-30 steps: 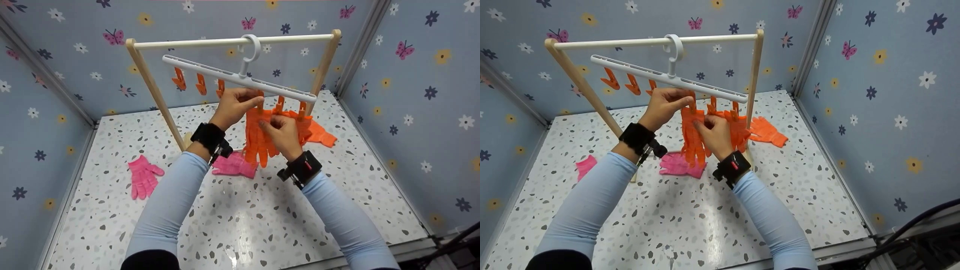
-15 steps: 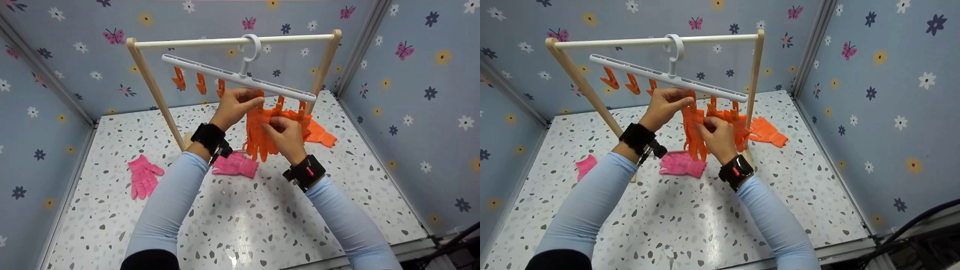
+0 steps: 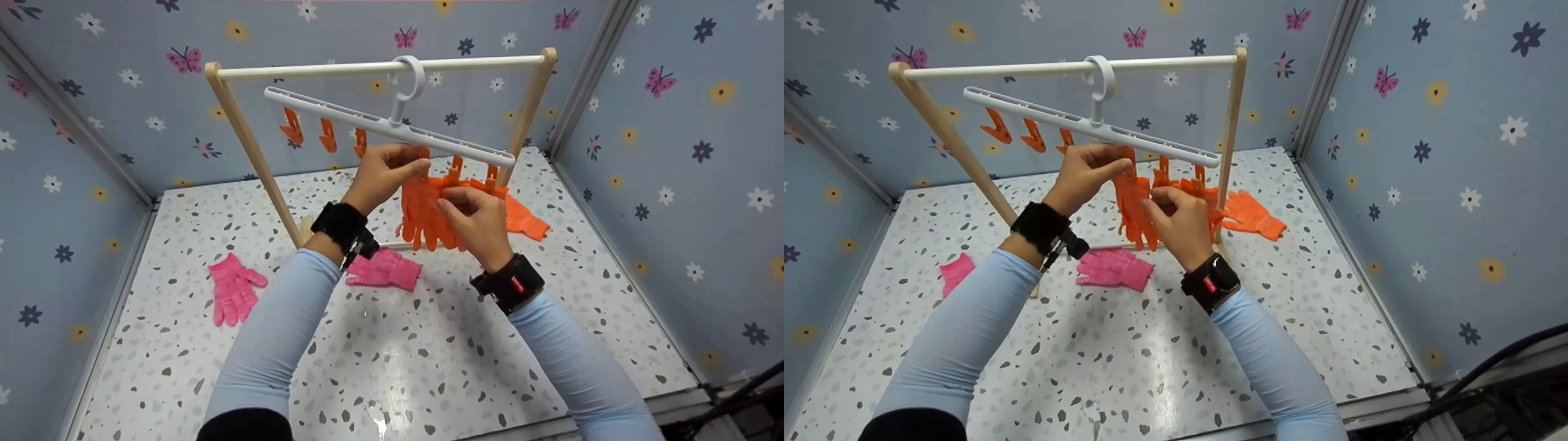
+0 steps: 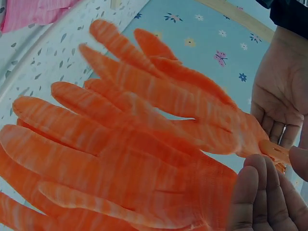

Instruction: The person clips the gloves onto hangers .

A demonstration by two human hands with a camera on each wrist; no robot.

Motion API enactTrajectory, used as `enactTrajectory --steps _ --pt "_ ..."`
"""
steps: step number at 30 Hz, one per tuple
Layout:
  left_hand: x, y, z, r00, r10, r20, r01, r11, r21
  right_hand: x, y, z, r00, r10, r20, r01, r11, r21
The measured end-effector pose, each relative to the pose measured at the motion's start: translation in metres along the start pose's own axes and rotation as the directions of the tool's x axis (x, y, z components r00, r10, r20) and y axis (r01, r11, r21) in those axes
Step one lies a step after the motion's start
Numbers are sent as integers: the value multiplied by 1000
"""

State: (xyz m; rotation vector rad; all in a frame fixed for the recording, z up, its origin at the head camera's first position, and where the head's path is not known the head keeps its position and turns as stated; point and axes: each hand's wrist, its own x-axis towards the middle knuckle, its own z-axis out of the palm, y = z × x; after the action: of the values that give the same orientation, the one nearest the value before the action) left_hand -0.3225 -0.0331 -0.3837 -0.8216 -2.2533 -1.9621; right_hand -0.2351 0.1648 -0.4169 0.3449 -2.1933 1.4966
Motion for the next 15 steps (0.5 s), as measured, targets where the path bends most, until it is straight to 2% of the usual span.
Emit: enactTrajectory --steps 15 --pt "-1 -2 0 1000 7 -11 -8 1000 -26 9 -26 -22 993 -103 -51 104 994 18"
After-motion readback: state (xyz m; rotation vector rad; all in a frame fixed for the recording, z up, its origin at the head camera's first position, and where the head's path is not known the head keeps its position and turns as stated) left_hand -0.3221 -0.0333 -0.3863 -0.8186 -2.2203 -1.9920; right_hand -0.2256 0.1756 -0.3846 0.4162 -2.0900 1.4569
